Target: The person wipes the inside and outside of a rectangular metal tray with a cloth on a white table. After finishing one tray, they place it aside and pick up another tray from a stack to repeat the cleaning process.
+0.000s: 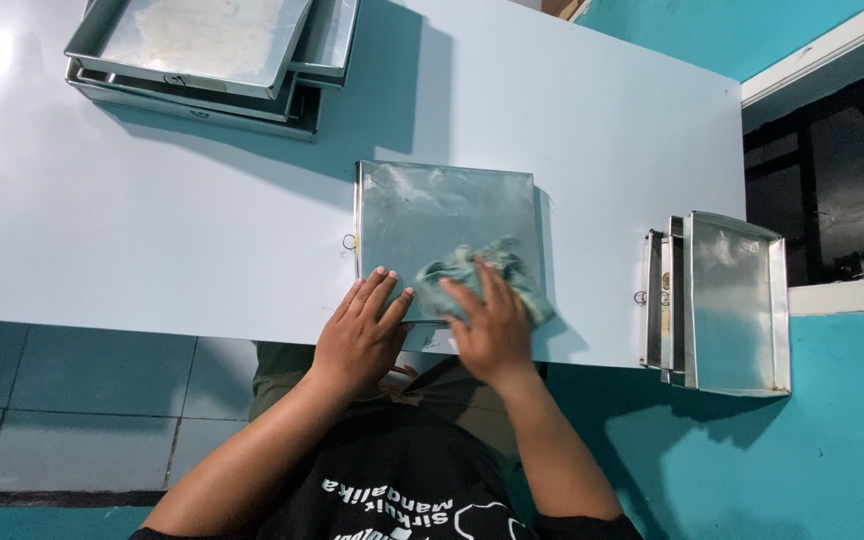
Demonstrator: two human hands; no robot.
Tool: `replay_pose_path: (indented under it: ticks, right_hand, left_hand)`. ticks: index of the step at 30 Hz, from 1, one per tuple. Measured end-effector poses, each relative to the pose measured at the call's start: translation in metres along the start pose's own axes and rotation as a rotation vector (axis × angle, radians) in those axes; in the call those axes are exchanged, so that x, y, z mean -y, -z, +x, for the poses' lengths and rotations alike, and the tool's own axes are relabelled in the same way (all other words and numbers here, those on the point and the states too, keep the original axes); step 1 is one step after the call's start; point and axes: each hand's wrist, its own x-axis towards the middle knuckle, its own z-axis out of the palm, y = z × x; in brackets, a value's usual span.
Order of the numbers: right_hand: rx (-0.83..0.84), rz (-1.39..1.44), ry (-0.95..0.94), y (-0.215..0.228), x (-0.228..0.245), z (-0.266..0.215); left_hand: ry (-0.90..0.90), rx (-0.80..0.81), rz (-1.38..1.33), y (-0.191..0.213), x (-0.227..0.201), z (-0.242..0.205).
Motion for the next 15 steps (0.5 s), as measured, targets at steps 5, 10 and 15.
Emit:
replay_pose_path:
  ticks: [5, 10, 15]
  right_hand:
    - [-0.167, -0.142, -0.211, -0.008, -0.064, -0.011]
    - [-0.226, -0.219, -0.311, -0.01, -0.028, -0.004]
    - [-0.165, -0.018, -0.006, -0.025, 0.012, -0.005]
  left_hand:
    - [-0.019, 0.002, 0.046, -0.004, 0.002, 0.0]
    - [-0.033, -0.001, 0.062, 0.0, 0.0, 0.003]
    - [-0.015, 0.023, 0.059, -0.005, 0.004, 0.0]
